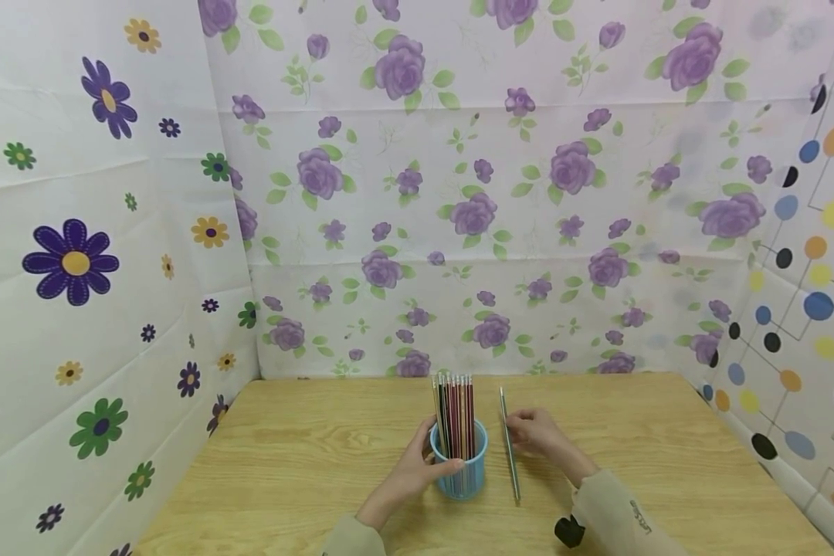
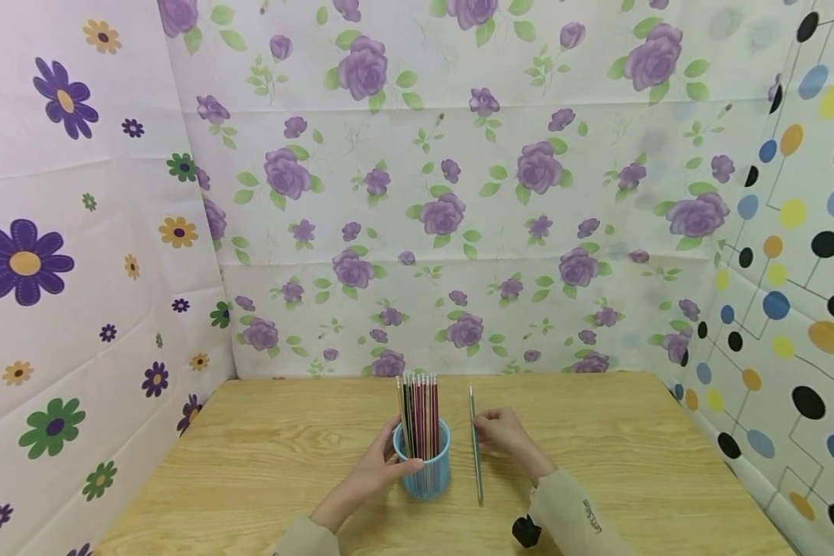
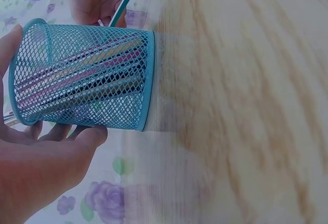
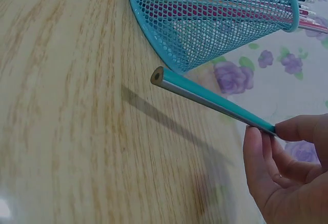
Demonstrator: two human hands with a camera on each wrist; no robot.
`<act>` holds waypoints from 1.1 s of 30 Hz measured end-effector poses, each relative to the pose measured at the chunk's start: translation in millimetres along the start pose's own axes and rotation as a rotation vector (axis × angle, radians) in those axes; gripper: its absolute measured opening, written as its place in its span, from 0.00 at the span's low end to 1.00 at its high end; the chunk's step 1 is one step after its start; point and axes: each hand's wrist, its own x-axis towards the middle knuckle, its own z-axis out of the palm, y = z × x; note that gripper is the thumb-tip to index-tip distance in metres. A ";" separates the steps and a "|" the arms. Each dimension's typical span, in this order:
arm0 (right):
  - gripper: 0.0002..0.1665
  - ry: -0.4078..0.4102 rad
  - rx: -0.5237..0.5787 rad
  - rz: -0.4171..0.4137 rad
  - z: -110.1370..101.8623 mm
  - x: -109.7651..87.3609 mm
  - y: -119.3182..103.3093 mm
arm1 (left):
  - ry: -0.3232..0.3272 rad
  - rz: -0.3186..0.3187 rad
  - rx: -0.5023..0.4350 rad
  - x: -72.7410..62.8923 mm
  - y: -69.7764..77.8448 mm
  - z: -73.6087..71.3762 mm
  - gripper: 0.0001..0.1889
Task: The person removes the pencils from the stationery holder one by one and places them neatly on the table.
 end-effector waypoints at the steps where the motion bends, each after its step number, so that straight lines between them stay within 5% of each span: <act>1: 0.16 0.001 -0.008 0.001 0.5 -0.2 0.4 | 0.000 0.001 0.000 0.0 -0.4 0.0 0.46; 17: 0.13 0.015 -0.083 0.084 5.8 -2.9 2.3 | -0.007 0.014 -0.006 -0.3 -2.1 -0.3 0.47; 33: 0.07 0.112 -0.247 0.056 10.0 -9.6 4.5 | -0.017 0.011 -0.004 0.8 -6.8 -0.7 0.47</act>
